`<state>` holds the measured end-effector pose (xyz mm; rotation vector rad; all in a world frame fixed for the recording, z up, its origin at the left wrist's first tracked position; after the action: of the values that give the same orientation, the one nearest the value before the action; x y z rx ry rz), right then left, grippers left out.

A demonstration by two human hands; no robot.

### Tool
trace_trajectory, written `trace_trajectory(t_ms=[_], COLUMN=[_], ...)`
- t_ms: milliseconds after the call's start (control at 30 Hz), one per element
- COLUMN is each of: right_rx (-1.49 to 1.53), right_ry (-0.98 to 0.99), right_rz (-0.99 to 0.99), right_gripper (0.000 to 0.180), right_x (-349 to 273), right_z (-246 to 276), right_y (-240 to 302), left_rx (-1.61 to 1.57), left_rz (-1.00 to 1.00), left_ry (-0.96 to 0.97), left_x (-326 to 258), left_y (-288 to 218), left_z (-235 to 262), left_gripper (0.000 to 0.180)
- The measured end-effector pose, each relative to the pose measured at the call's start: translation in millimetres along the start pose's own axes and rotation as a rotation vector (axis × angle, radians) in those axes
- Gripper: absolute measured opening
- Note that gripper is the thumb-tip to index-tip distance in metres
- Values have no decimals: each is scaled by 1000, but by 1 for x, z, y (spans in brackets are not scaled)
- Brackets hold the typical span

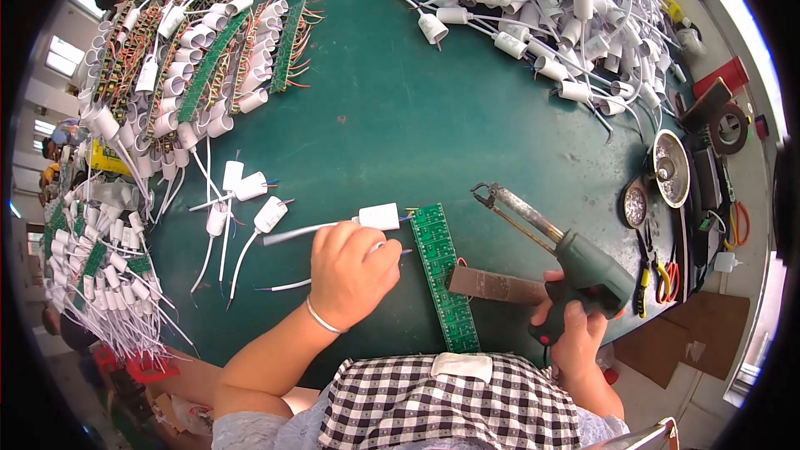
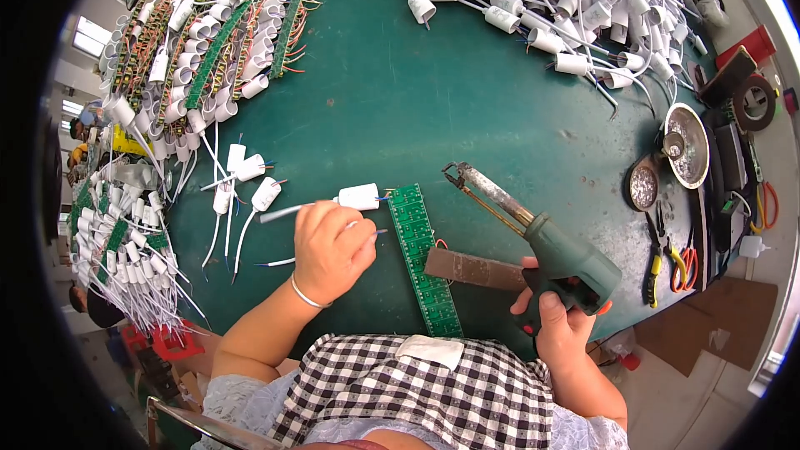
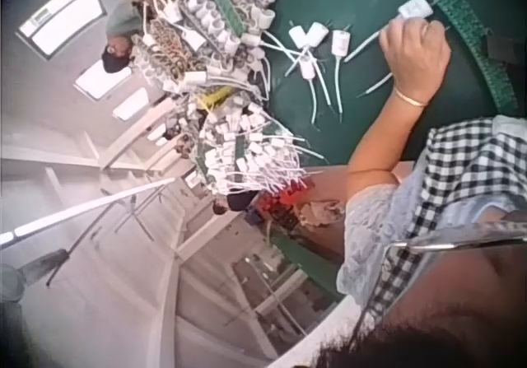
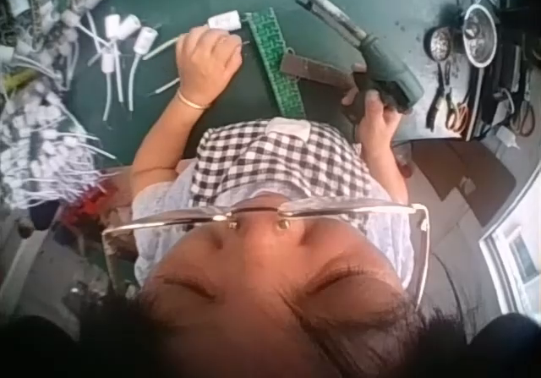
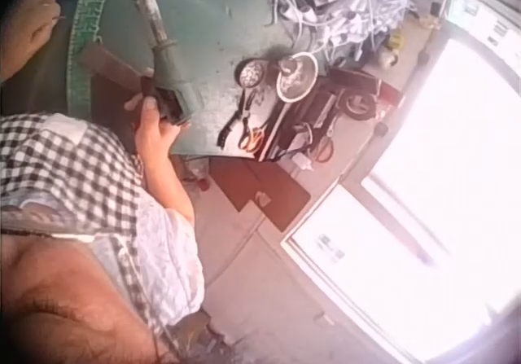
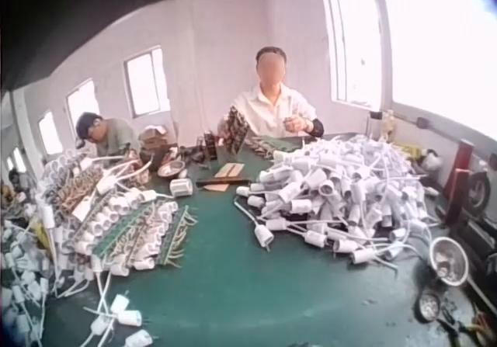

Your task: The person solders wires to LED circuit boards using a soldering iron, then assembles the soldered LED boards into plastic housings.

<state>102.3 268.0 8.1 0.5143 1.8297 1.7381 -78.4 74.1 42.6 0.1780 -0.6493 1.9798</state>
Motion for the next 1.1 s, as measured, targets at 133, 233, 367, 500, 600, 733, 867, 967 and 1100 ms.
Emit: trace_trajectory(t_ms=[133,233,367,500,600,733,867,967,1100], right_rx=[2,-12,-98,-130,-138,-155,-225,-223,-430], right_ry=[4,85,205,233,258,294,338,324,366], right_rz=[-9,-7,-12,-31,-27,-20,-5,3,48], right_gripper=[53,53,56,56,55,54,54,51,45], right_x=[0,-4,-8,-16,-17,-21,-21,-24,-25], right_z=[-6,-12,-19,-20,-25,-27,-32,-29,-29], right_y=[-2,-4,-1,-11,-10,-15,-15,-23,-24], left_rx=[44,23,-48,-139,-134,-135,-122,-99,-97], left_rz=[19,65,125,132,117,155,192,197,192], left_ry=[-3,21,65,33,32,16,-16,-22,-26], left_x=[12,18,12,12,12,15,17,18,18], left_y=[15,11,19,25,24,26,27,27,28], left_z=[-2,-6,-21,-21,-20,-21,-19,-19,-19], left_gripper=[17,15,13,12,12,14,14,15,16])
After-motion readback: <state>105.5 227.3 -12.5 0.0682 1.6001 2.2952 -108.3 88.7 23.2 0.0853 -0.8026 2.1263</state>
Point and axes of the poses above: each hand's wrist, its own x-axis towards the middle knuckle, its own z-axis out of the back of the hand, y = z × x, the point moved 10 cm from there along x, towards the middle knuckle, and after that the axes turned 4 degrees about -x, right-handed, at the moved point
